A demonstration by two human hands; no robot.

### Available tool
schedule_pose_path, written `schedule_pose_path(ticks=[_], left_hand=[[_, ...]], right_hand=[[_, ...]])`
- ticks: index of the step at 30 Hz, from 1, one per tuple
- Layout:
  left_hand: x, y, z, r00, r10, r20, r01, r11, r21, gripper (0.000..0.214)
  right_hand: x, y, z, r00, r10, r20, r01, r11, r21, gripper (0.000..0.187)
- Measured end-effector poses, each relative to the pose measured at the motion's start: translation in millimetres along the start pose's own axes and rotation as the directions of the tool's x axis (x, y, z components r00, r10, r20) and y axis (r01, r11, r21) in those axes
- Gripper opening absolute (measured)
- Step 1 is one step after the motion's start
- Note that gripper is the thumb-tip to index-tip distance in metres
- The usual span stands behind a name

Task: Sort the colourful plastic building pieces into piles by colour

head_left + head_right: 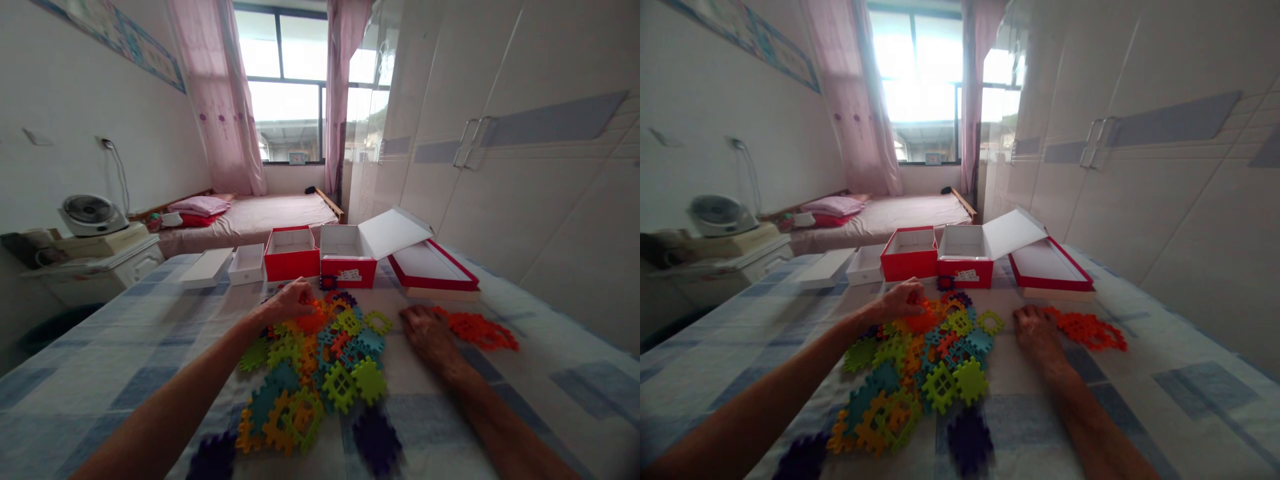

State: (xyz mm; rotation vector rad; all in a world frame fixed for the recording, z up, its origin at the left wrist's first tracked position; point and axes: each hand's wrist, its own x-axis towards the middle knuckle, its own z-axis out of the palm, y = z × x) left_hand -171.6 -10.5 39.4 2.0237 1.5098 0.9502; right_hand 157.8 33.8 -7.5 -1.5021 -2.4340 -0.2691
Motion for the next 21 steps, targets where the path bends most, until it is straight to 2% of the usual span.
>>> schedule_pose_path(ticks=[3, 6, 8, 10, 12, 14, 15, 16, 18, 21], left_hand=[[-10.5, 2.6, -5.4, 0.994, -0.040, -0.103, 0.034, 0.998, -0.055, 0.021], [-19.1, 11.8, -10.7, 0.973, -0.110, -0.203, 0.073, 0.981, -0.182, 0.027], [-21.1, 22.3, -9.7, 0.955, -0.162, -0.248, 0.076, 0.942, -0.326, 0.034], [-19.6, 35.5, -2.3, 0.949, -0.190, -0.253, 0.055, 0.886, -0.461, 0.039], [-16.6, 51.2, 10.8, 0.956, -0.189, -0.225, 0.039, 0.841, -0.539, 0.040], [-14.7, 68.3, 26.1, 0.964, -0.185, -0.192, 0.037, 0.806, -0.591, 0.040], [-14.6, 76.5, 33.2, 0.966, -0.187, -0.179, 0.042, 0.794, -0.606, 0.041], [-14.9, 84.0, 39.4, 0.966, -0.194, -0.172, 0.048, 0.787, -0.615, 0.042], [-16.2, 95.8, 48.8, 0.961, -0.218, -0.169, 0.065, 0.774, -0.630, 0.042], [-17.0, 105.0, 58.4, 0.953, -0.250, -0.172, 0.080, 0.754, -0.652, 0.040]], right_hand=[[0.0, 0.6, 0.4, 1.000, -0.002, -0.010, 0.002, 1.000, 0.010, 0.028], [2.6, -0.7, -0.1, 0.994, 0.000, -0.106, 0.007, 0.998, 0.064, 0.028], [5.4, -6.7, -3.4, 0.980, 0.006, -0.199, 0.026, 0.987, 0.156, 0.029], [7.1, -19.1, -11.5, 0.970, 0.021, -0.241, 0.064, 0.938, 0.341, 0.029], [6.8, -36.8, -25.0, 0.985, 0.032, -0.169, 0.079, 0.787, 0.612, 0.031], [5.0, -55.7, -41.9, 1.000, -0.018, -0.021, 0.028, 0.533, 0.846, 0.037], [3.8, -64.2, -50.5, 0.997, -0.073, 0.038, -0.005, 0.414, 0.910, 0.040], [2.3, -71.4, -58.5, 0.989, -0.119, 0.082, -0.040, 0.316, 0.948, 0.042], [-1.6, -81.8, -70.9, 0.975, -0.173, 0.140, -0.109, 0.177, 0.978, 0.046], [-10.0, -88.8, -76.5, 0.972, -0.142, 0.186, -0.180, 0.057, 0.982, 0.047]])
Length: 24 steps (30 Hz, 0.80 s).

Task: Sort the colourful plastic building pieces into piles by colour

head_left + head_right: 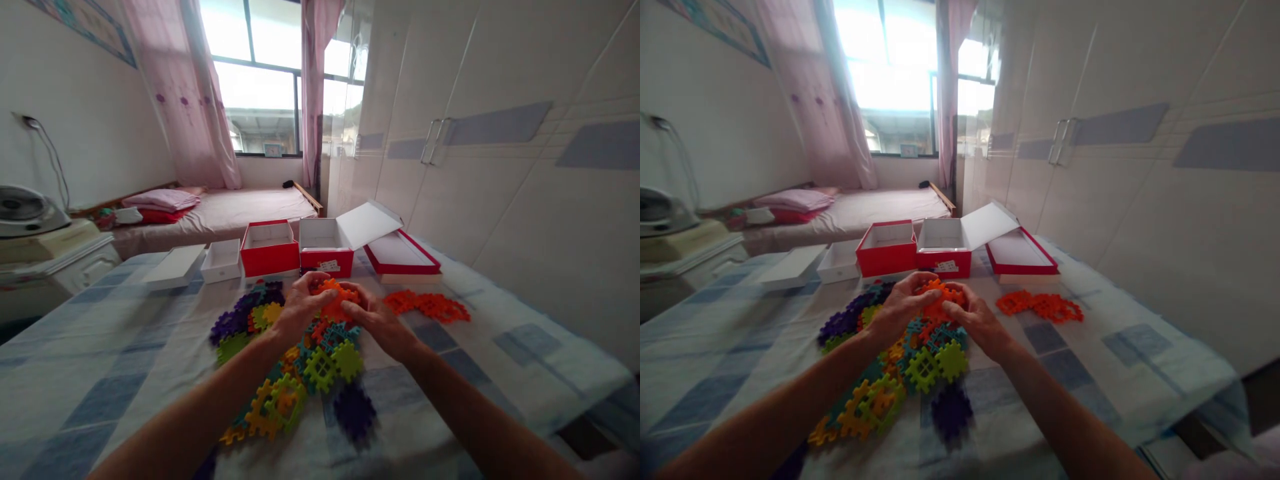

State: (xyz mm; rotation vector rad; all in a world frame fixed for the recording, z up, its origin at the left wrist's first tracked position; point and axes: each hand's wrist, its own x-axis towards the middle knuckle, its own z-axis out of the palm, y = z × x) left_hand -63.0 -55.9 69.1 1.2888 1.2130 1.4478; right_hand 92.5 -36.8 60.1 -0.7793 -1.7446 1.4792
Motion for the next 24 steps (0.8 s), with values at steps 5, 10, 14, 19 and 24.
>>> schedule_pose_path(ticks=[5, 10, 14, 19, 24], left_hand=[[-1.8, -6.7, 19.3, 1.000, 0.002, -0.007, -0.001, 1.000, 0.022, 0.030], [-6.2, -2.6, 14.7, 0.998, -0.032, 0.052, 0.026, 0.994, 0.108, 0.041], [-9.8, 8.6, -28.2, 0.997, -0.018, 0.073, 0.004, 0.984, 0.176, 0.042], [-10.9, 2.3, -100.1, 0.993, 0.046, -0.105, -0.003, 0.924, 0.381, 0.040], [-18.2, -19.6, -145.7, 0.999, 0.052, -0.011, -0.031, 0.747, 0.664, 0.021]], right_hand=[[-6.6, 19.0, -7.6, 0.990, 0.023, -0.139, -0.012, 0.997, 0.078, 0.038], [-10.7, 34.8, -74.3, 0.904, -0.017, -0.428, -0.130, 0.941, -0.311, 0.035], [-20.7, 45.0, -143.4, 0.812, -0.065, -0.580, -0.447, 0.571, -0.689, 0.037], [-30.3, 63.1, -179.6, 0.820, -0.148, -0.553, -0.502, 0.277, -0.819, 0.037], [-27.0, 66.4, -170.3, 0.770, -0.354, -0.530, -0.519, 0.135, -0.844, 0.040]])
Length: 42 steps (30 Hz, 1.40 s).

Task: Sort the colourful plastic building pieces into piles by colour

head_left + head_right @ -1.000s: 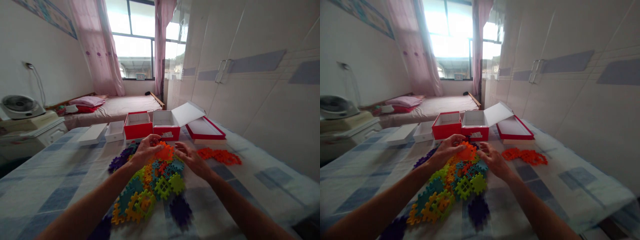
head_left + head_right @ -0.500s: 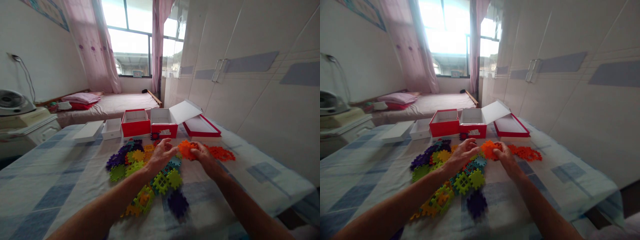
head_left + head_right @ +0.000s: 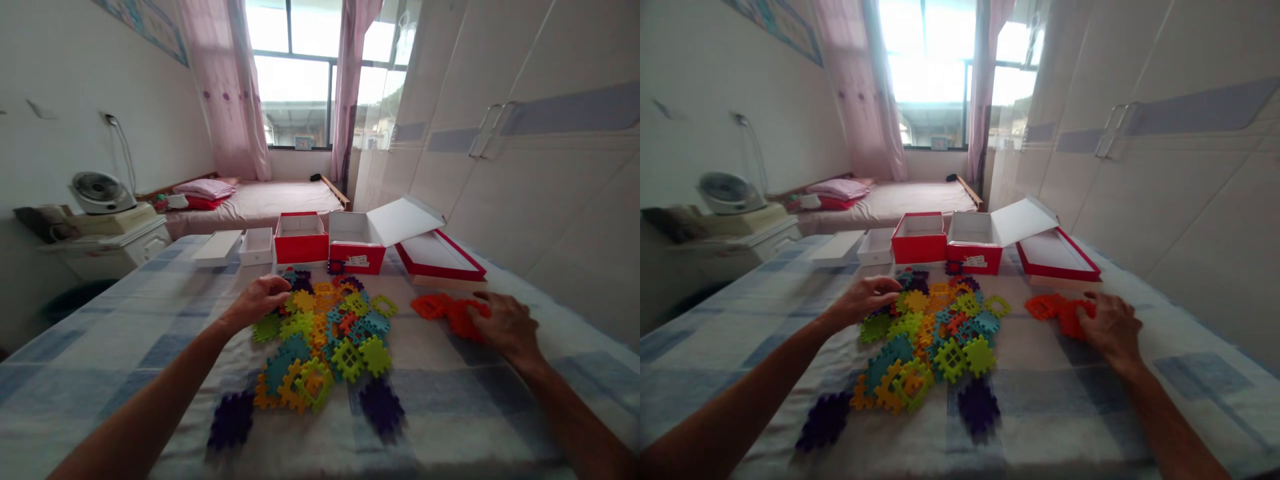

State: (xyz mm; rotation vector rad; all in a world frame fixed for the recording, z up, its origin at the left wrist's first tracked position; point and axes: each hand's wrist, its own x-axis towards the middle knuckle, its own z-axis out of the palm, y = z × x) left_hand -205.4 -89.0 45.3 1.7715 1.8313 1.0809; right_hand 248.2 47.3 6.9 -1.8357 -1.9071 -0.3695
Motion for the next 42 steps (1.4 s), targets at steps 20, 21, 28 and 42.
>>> schedule_pose_path(ticks=[20, 21, 28, 42], left_hand=[[-14.4, -18.1, 22.8, 0.993, 0.005, -0.114, -0.005, 1.000, 0.002, 0.022], [-13.2, -18.2, 21.9, 0.988, -0.019, -0.150, 0.011, 0.998, -0.059, 0.016], [-4.5, -20.8, 14.6, 0.932, -0.171, -0.319, 0.063, 0.944, -0.323, 0.027], [-7.7, -34.5, 23.5, 0.889, -0.243, -0.389, 0.044, 0.889, -0.455, 0.029]], right_hand=[[-29.2, -127.7, 31.1, 0.886, -0.464, -0.008, 0.432, 0.820, 0.376, 0.026], [-28.6, -127.3, 30.4, 0.889, -0.458, -0.006, 0.425, 0.820, 0.384, 0.027], [-12.8, -154.6, 20.5, 0.890, -0.451, 0.073, 0.374, 0.812, 0.448, 0.032], [13.8, -252.3, 32.8, 0.880, -0.309, 0.361, 0.163, 0.910, 0.381, 0.029]])
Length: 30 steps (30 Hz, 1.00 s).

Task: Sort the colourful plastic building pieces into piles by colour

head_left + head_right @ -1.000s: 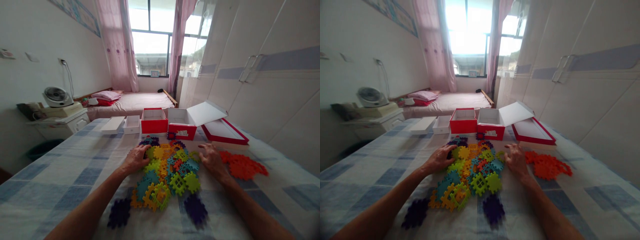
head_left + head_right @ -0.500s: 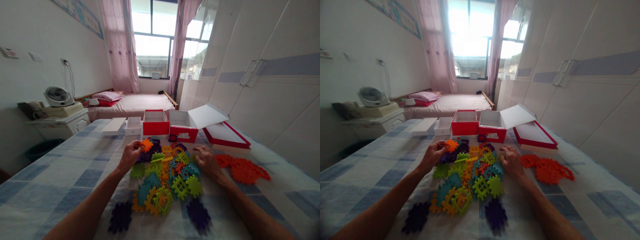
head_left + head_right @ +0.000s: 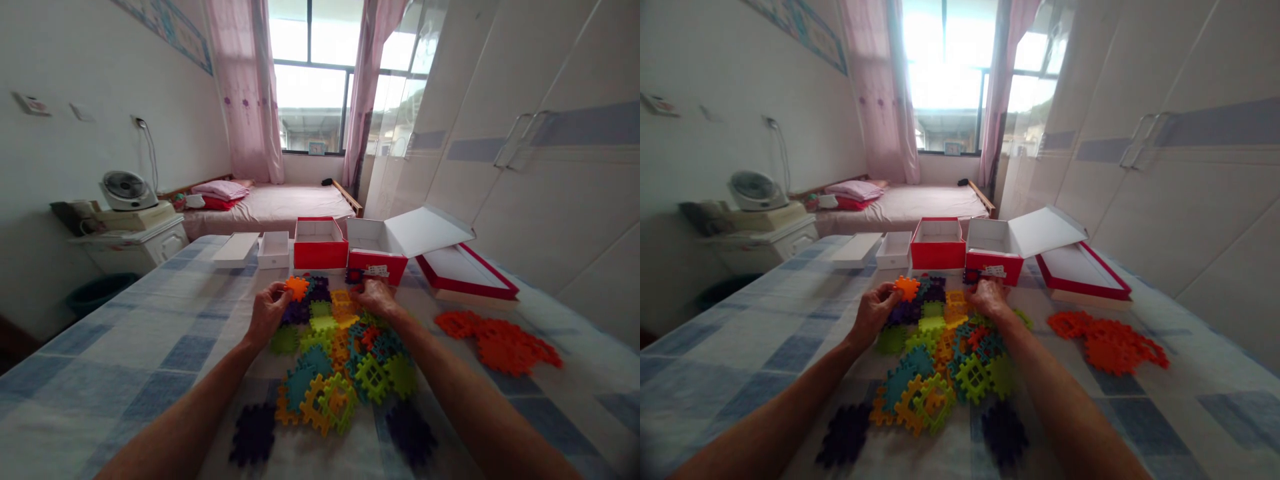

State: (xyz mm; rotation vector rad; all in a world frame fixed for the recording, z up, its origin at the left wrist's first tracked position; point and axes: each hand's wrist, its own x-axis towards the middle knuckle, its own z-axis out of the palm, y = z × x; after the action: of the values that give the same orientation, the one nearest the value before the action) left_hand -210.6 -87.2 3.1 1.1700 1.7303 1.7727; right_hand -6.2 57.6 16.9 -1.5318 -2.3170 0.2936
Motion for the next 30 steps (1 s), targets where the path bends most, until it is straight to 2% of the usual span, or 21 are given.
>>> schedule_pose_path(ticks=[4, 8, 10, 12, 14, 17, 20, 22, 24, 30], left_hand=[[-0.6, -0.2, 1.2, 1.000, 0.019, -0.004, -0.019, 1.000, 0.007, 0.026], [-2.2, -0.1, 2.1, 1.000, 0.028, 0.009, -0.028, 1.000, 0.005, 0.026], [-3.1, 0.1, 2.6, 1.000, 0.026, 0.013, -0.026, 1.000, 0.001, 0.026], [-3.9, 0.2, 3.4, 1.000, 0.021, 0.017, -0.021, 1.000, -0.006, 0.025], [-5.0, 0.4, 4.8, 1.000, 0.015, 0.023, -0.015, 1.000, -0.014, 0.024], [-7.9, 1.6, 7.6, 0.999, 0.010, 0.045, -0.009, 1.000, -0.025, 0.024], [-11.5, 4.2, 10.0, 0.997, 0.010, 0.071, -0.008, 1.000, -0.024, 0.025], [-13.4, 5.9, 10.8, 0.997, 0.013, 0.083, -0.012, 1.000, -0.017, 0.025], [-14.7, 7.2, 11.0, 0.996, 0.016, 0.091, -0.015, 1.000, -0.008, 0.025], [-17.5, 10.4, 12.7, 0.992, 0.012, 0.128, -0.006, 0.999, -0.043, 0.022]], right_hand=[[1.2, 5.8, -6.8, 0.999, -0.030, 0.036, 0.026, 0.993, 0.115, 0.023], [-6.6, 15.8, -25.2, 0.997, -0.080, 0.014, 0.074, 0.967, 0.243, 0.024], [-15.6, 21.6, -40.1, 0.988, -0.145, -0.054, 0.155, 0.908, 0.390, 0.024], [-28.1, 26.5, -56.8, 0.966, -0.242, -0.095, 0.256, 0.812, 0.524, 0.022], [-43.0, 28.8, -70.8, 0.934, -0.357, -0.028, 0.310, 0.766, 0.563, 0.021], [-64.5, 27.1, -77.3, 0.861, -0.476, 0.180, 0.338, 0.799, 0.497, 0.022], [-77.2, 24.5, -65.6, 0.806, -0.524, 0.275, 0.443, 0.843, 0.305, 0.022], [-79.5, 25.3, -54.1, 0.799, -0.538, 0.267, 0.512, 0.843, 0.167, 0.024], [-78.8, 28.4, -44.7, 0.807, -0.547, 0.224, 0.539, 0.836, 0.101, 0.024], [-77.4, 39.0, -39.1, 0.821, -0.563, 0.097, 0.545, 0.822, 0.166, 0.012]])
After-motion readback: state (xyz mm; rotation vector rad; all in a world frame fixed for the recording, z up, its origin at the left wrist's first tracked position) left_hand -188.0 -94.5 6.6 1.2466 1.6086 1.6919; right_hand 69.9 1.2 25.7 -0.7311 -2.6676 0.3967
